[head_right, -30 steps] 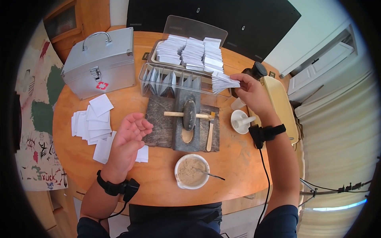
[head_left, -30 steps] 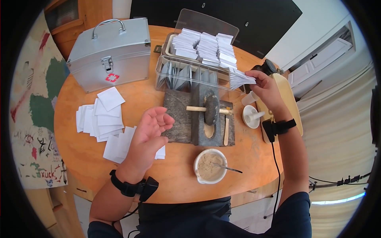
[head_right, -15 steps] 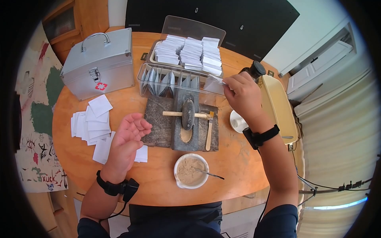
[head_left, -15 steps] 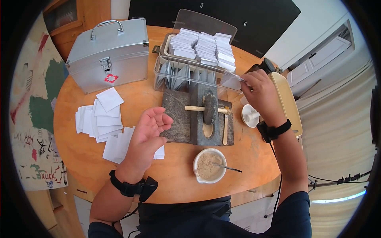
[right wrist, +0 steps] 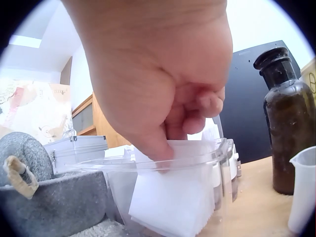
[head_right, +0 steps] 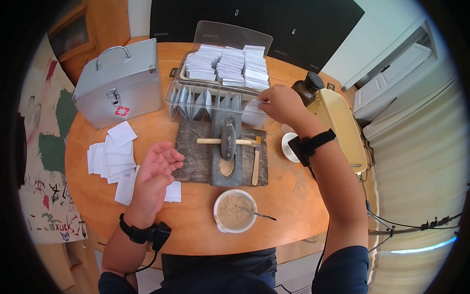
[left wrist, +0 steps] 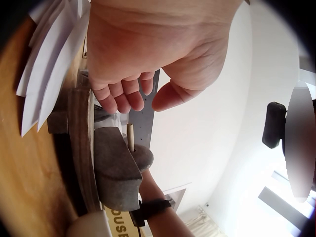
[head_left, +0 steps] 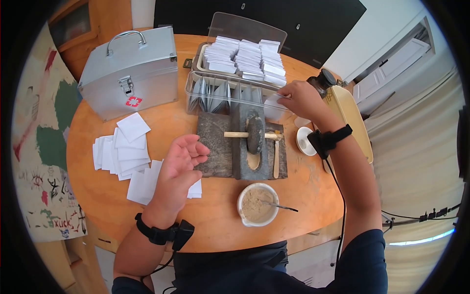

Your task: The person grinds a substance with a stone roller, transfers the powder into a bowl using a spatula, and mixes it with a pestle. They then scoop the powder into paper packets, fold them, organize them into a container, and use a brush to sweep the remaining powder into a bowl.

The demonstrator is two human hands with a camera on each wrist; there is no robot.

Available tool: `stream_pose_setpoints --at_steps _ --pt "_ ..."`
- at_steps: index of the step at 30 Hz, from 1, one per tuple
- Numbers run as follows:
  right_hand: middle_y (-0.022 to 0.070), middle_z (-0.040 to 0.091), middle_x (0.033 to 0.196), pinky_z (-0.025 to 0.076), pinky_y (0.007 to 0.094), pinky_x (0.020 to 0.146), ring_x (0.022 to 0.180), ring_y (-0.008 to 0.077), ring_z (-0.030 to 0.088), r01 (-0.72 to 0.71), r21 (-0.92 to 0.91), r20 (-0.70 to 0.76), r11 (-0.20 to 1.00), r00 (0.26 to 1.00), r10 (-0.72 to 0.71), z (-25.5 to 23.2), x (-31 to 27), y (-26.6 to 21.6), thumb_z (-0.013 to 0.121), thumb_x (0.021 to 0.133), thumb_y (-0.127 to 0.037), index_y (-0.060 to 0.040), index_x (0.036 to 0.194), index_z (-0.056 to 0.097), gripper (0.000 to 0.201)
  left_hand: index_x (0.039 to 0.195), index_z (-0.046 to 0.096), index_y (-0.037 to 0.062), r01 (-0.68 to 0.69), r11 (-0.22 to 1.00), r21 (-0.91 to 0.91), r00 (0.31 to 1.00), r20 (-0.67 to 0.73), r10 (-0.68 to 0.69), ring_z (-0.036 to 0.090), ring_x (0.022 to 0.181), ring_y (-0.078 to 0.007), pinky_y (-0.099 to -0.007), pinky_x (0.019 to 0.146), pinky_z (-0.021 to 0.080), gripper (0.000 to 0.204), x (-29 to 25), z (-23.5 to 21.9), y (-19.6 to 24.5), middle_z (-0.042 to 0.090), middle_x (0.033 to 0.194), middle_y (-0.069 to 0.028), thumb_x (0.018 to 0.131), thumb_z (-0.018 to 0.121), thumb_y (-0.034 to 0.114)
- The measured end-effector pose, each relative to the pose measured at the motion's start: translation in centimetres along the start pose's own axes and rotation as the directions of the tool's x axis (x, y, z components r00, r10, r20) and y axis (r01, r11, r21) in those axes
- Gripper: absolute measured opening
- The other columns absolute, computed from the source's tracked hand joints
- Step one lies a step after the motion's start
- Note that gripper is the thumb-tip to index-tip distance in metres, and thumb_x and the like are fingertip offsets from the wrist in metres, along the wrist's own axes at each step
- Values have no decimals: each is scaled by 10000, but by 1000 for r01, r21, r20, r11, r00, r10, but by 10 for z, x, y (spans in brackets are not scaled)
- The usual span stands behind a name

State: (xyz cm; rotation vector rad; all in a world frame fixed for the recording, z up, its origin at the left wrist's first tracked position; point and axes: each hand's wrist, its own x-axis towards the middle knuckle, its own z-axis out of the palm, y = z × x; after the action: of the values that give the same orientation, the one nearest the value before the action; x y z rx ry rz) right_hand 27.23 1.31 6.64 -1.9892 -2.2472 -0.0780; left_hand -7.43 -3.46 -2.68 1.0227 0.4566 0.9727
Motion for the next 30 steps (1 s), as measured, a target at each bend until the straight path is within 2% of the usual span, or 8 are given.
stream_pose_setpoints --at_steps 2,5,9,11,18,20,24,30 --pt "121 726 900 538 392 768 857 304 679 -139 14 152 990 979 135 -1 5 -5 709 808 -179 -94 1003 760 219 1371 379 37 3 1000 -2 1000 -5 -3 496 1197 -218 -368 1069 366 677 0 1 2 516 1195 -102 712 426 -112" --pt "130 730 924 543 383 773 850 301 688 -137 28 233 990 964 127 4 11 -4 714 798 -170 -87 1011 756 232 1372 378 37 14 1000 4 1000 -17 -14 496 1197 -217 -366 1067 367 676 -1 2 2 517 1193 -101 714 426 -109" --pt "136 728 937 539 384 790 878 305 684 -137 46 255 989 959 121 6 16 -3 708 808 -168 -89 1041 748 250 1374 376 38 14 1000 7 1000 -14 -14 495 1200 -220 -364 1066 366 673 -1 2 1 516 1199 -104 718 426 -105" --pt "141 734 952 531 357 765 843 288 686 -105 57 286 993 955 84 8 18 1 725 805 -138 -38 1062 731 276 1375 376 38 18 1000 11 1000 -8 -18 495 1201 -221 -365 1066 366 671 -1 2 1 516 1203 -105 720 429 -102" --pt "136 729 1015 528 359 811 889 285 685 -84 124 210 989 976 57 -4 9 -2 736 805 -154 -18 1057 723 286 1379 372 37 11 1000 -1 1000 -23 -11 495 1204 -230 -375 1067 365 676 -1 1 2 513 1211 -114 719 438 -93" --pt "126 729 1007 526 367 823 907 283 685 -135 42 138 990 982 128 -8 5 -5 740 808 -175 -43 1054 732 278 1379 372 36 14 1000 -6 1000 -20 -14 495 1205 -232 -376 1068 364 679 -2 2 1 513 1212 -116 717 438 -95" --pt "114 731 1000 527 374 822 913 283 686 -144 -19 201 989 969 145 -4 4 -1 741 812 -197 -69 1043 741 263 1378 372 33 8 1000 3 1000 -10 -8 495 1208 -236 -379 1068 365 679 0 1 0 515 1210 -118 716 442 -98" --pt "121 729 950 539 398 794 889 298 688 -122 -7 54 993 991 122 -10 -7 -7 710 834 -195 -92 997 745 196 1376 375 32 -1 1000 -2 1000 -15 1 493 1210 -239 -384 1073 363 671 0 -3 0 517 1208 -119 722 451 -93"
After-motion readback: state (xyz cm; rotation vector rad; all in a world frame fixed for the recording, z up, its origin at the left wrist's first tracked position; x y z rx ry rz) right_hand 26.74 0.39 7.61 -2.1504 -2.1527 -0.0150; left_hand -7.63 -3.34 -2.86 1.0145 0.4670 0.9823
